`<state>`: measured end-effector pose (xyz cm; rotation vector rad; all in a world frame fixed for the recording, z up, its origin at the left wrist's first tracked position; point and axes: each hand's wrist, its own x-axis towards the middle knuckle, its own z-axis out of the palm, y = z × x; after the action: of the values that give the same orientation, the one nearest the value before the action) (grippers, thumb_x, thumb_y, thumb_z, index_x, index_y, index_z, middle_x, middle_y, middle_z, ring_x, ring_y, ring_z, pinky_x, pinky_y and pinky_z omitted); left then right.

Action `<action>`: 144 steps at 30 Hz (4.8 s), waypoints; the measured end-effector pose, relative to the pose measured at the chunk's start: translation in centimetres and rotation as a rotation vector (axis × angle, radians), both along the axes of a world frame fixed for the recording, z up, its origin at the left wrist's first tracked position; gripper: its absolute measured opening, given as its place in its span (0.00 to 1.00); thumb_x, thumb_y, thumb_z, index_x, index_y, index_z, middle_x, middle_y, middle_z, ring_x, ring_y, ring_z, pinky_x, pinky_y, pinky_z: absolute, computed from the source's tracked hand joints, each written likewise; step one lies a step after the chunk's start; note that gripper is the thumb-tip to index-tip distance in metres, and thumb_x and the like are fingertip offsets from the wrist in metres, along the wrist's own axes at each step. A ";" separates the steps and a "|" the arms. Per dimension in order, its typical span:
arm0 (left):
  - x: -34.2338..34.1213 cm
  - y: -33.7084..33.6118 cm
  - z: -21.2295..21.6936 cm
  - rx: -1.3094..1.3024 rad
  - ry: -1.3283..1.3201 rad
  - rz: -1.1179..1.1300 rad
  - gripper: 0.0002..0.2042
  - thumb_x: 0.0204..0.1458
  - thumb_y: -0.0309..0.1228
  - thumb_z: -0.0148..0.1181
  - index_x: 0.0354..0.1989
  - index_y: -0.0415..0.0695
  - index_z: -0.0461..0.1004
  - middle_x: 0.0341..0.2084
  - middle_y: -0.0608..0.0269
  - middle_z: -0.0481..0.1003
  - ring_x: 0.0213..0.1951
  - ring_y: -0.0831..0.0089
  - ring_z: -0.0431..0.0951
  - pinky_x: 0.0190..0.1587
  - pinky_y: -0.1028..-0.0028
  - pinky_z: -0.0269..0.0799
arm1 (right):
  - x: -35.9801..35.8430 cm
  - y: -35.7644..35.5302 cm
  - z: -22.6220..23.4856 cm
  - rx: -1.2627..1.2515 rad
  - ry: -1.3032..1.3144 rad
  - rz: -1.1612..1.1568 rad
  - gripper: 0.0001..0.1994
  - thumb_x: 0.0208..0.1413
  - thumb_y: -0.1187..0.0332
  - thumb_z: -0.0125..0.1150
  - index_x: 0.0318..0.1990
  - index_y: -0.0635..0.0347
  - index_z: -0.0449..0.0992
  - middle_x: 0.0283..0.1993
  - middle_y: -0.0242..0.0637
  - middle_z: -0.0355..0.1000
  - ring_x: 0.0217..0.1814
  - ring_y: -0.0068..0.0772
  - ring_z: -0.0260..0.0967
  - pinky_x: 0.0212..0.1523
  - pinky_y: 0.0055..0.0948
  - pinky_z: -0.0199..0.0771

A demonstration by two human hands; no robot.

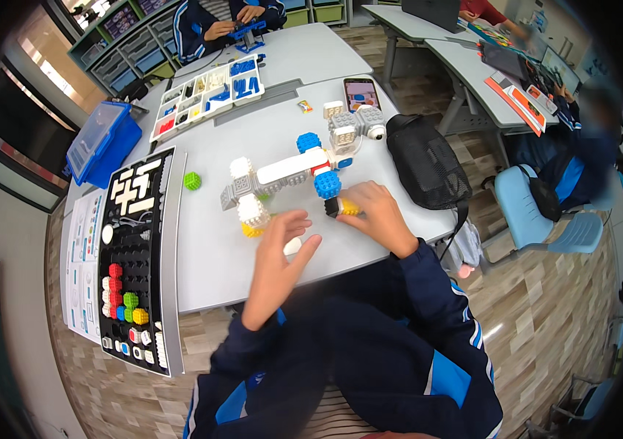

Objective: The person assembles a multi-colored LEGO model at a table, repeatedly attaching and detaching pieces to adjust the structure. They handle white, blue, red, yellow, and green LEGO bricks, aligning them by hand and occasionally rotating the model to fit components.

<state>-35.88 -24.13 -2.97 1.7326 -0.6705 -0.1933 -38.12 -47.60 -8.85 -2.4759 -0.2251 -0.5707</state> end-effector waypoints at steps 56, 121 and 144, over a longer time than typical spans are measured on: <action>5.2 -5.3 -7.7 -0.307 0.040 0.029 0.17 0.59 0.22 0.62 0.57 0.33 0.72 0.52 0.59 0.74 0.56 0.72 0.73 0.60 0.68 0.71 | 3.1 -1.9 -0.1 0.472 0.061 0.245 0.22 0.46 0.59 0.76 0.45 0.63 0.82 0.45 0.40 0.79 0.47 0.42 0.77 0.49 0.34 0.74; 4.4 -3.2 -10.1 -0.558 0.361 -0.083 0.22 0.56 0.21 0.65 0.59 0.34 0.69 0.51 0.55 0.76 0.54 0.71 0.76 0.58 0.72 0.72 | 2.1 3.1 5.0 0.234 0.037 0.241 0.28 0.47 0.71 0.75 0.59 0.55 0.74 0.43 0.44 0.81 0.43 0.39 0.83 0.44 0.30 0.81; 2.5 -4.3 -11.4 -1.152 0.483 0.095 0.24 0.65 0.27 0.56 0.67 0.34 0.60 0.55 0.57 0.72 0.57 0.69 0.73 0.57 0.62 0.73 | 2.8 7.0 4.8 0.271 -0.037 0.237 0.23 0.53 0.63 0.73 0.54 0.59 0.74 0.32 0.47 0.82 0.36 0.39 0.84 0.36 0.27 0.79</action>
<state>-33.43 -28.46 -14.33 0.5641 -0.2257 -0.1096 -35.36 -40.60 -4.01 -2.1418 -0.4209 -0.5096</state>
